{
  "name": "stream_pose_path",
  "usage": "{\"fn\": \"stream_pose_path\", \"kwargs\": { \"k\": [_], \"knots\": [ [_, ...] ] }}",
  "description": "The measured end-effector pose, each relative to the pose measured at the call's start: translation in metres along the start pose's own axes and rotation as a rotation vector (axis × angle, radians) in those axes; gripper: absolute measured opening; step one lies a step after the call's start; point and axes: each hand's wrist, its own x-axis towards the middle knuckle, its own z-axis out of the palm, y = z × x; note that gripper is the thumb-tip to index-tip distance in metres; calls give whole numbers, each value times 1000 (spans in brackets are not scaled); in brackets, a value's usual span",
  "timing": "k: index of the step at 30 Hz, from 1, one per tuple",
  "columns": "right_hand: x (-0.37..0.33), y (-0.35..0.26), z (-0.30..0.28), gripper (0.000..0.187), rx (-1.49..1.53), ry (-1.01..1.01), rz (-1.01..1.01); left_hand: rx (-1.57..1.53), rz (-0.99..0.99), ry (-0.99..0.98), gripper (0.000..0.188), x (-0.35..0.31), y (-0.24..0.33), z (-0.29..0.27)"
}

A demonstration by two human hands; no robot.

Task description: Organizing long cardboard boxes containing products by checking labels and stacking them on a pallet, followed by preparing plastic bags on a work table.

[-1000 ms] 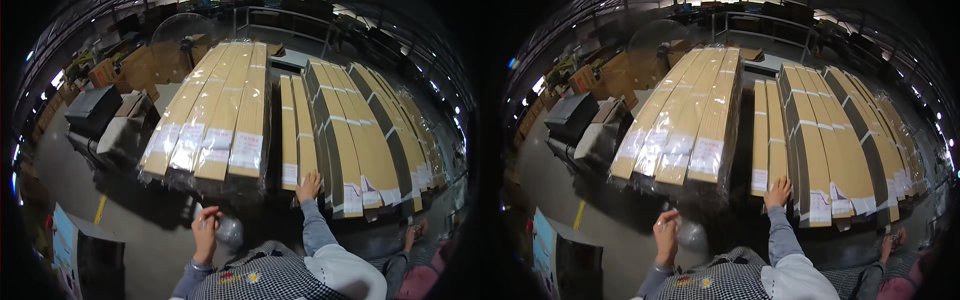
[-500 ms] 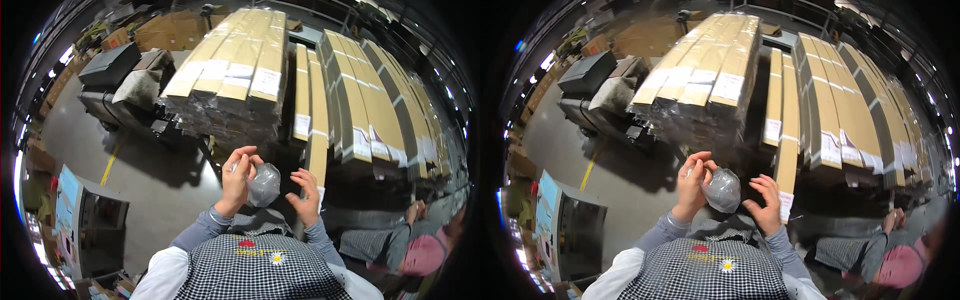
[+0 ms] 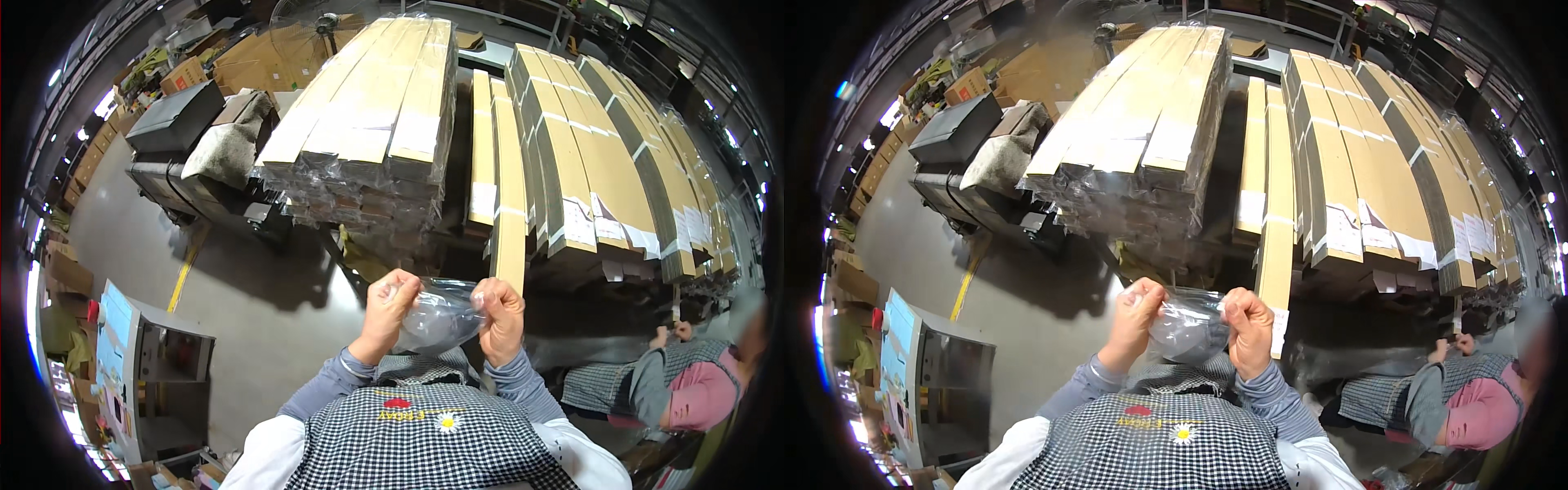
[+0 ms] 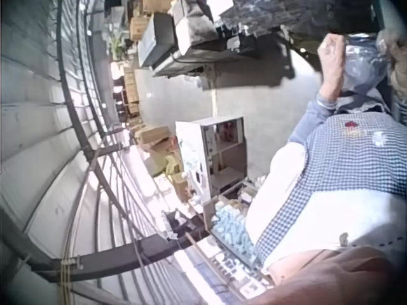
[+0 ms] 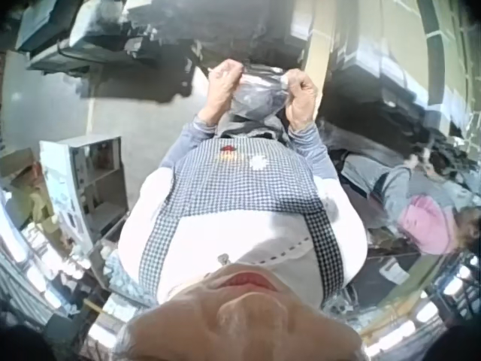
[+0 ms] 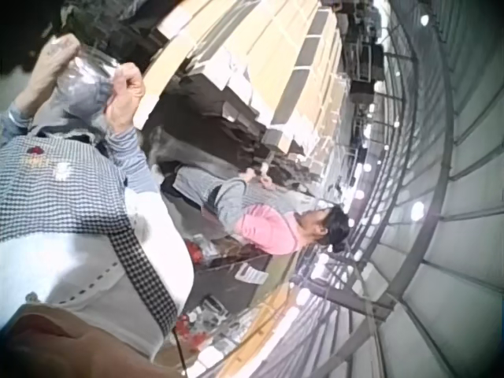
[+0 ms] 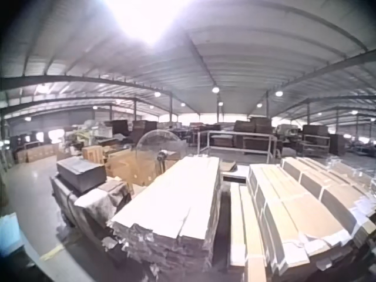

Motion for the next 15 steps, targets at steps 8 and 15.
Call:
{"fn": "stream_pose_path", "kwargs": {
  "k": [8,15],
  "knots": [
    [-40,-10,-76,29,160,-241,393,-594,-406,-572,26,7,-42,0],
    [-109,32,-228,21,-1131,-455,512,1162,-20,-1112,21,21,-167,3]
  ]
}}
